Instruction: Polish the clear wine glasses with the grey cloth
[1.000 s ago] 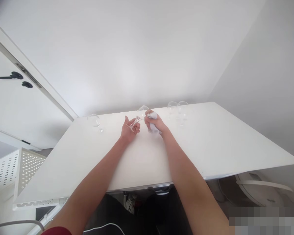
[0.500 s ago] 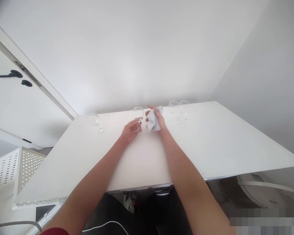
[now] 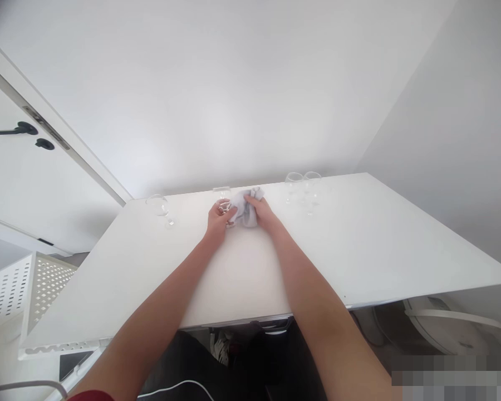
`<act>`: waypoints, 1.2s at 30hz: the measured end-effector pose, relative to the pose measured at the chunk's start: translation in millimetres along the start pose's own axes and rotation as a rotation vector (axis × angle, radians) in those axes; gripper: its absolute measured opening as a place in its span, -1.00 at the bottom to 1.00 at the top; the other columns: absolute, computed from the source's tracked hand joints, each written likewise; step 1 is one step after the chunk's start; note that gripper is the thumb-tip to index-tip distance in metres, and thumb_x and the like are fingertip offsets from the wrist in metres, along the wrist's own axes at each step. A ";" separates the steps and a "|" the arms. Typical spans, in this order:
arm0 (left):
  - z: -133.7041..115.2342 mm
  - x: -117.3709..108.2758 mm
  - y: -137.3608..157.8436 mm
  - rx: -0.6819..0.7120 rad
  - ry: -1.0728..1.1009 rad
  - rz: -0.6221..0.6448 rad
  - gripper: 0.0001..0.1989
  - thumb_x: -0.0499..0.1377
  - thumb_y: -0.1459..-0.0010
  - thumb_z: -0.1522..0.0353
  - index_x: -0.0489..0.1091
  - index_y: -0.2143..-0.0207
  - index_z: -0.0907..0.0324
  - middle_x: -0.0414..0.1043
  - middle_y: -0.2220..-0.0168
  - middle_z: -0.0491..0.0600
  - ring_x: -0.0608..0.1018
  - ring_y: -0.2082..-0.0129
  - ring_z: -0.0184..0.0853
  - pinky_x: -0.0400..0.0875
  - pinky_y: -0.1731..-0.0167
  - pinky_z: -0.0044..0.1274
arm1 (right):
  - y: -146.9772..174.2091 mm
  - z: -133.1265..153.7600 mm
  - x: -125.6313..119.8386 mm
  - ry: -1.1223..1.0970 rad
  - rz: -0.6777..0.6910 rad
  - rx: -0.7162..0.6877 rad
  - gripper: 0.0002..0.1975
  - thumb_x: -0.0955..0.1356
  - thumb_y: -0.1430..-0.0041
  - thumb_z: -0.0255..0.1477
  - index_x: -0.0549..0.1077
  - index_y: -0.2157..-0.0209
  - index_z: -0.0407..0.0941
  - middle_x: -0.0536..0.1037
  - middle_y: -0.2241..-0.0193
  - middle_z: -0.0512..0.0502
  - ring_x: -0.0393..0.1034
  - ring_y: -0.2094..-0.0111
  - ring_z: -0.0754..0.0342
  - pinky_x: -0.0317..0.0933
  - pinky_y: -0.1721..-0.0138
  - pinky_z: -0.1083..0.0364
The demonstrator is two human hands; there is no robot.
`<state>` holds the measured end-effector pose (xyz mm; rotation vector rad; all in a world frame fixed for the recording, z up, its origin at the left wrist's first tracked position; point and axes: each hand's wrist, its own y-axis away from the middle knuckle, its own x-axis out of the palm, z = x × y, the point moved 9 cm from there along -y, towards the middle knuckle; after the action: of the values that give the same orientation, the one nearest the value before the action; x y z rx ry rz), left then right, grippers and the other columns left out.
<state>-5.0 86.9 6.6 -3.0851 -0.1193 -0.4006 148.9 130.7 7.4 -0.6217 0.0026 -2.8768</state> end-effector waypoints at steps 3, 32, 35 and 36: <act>-6.1 -14.0 -1.7 0.056 0.089 -0.116 -0.43 0.50 0.10 0.13 0.40 0.07 0.08 0.46 0.27 -0.09 0.49 0.48 -0.47 0.42 0.51 -0.58 | 5.3 -4.9 12.6 -0.026 0.157 0.068 -0.64 0.58 0.06 -0.28 0.58 0.21 -0.09 0.67 0.23 -0.14 0.54 0.07 -0.18 0.40 -0.01 -0.10; -40.5 -8.5 18.6 0.398 -0.389 -0.170 -0.87 0.24 -0.21 0.38 0.61 0.26 0.04 0.47 0.20 -0.02 0.31 0.55 -0.46 0.23 0.46 -0.51 | 14.9 44.3 -41.5 0.193 -0.441 -0.466 -0.73 0.45 -0.15 -0.14 0.48 0.24 -0.02 0.53 0.26 -0.04 0.40 0.14 0.00 0.36 0.15 0.05; -42.9 -9.7 19.8 0.404 -0.401 -0.185 -0.88 0.24 -0.17 0.44 0.58 0.32 0.06 0.47 0.22 -0.04 0.25 0.57 -0.48 0.17 0.48 -0.52 | 9.4 39.5 -30.3 0.167 -0.298 -0.414 -0.69 0.50 -0.10 -0.13 0.48 0.24 -0.01 0.53 0.24 -0.05 0.41 0.12 -0.02 0.37 0.16 0.05; -43.8 -9.7 20.4 0.407 -0.405 -0.185 -0.88 0.23 -0.16 0.45 0.56 0.34 0.07 0.46 0.23 -0.05 0.24 0.58 -0.48 0.16 0.49 -0.52 | 7.7 36.9 -23.8 0.149 -0.226 -0.386 -0.67 0.52 -0.08 -0.12 0.48 0.22 0.01 0.54 0.23 -0.06 0.41 0.10 -0.03 0.37 0.16 0.05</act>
<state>-23.8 64.3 46.1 -2.7093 -0.4364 0.2275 186.7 129.2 31.0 -0.4927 0.5547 -3.1611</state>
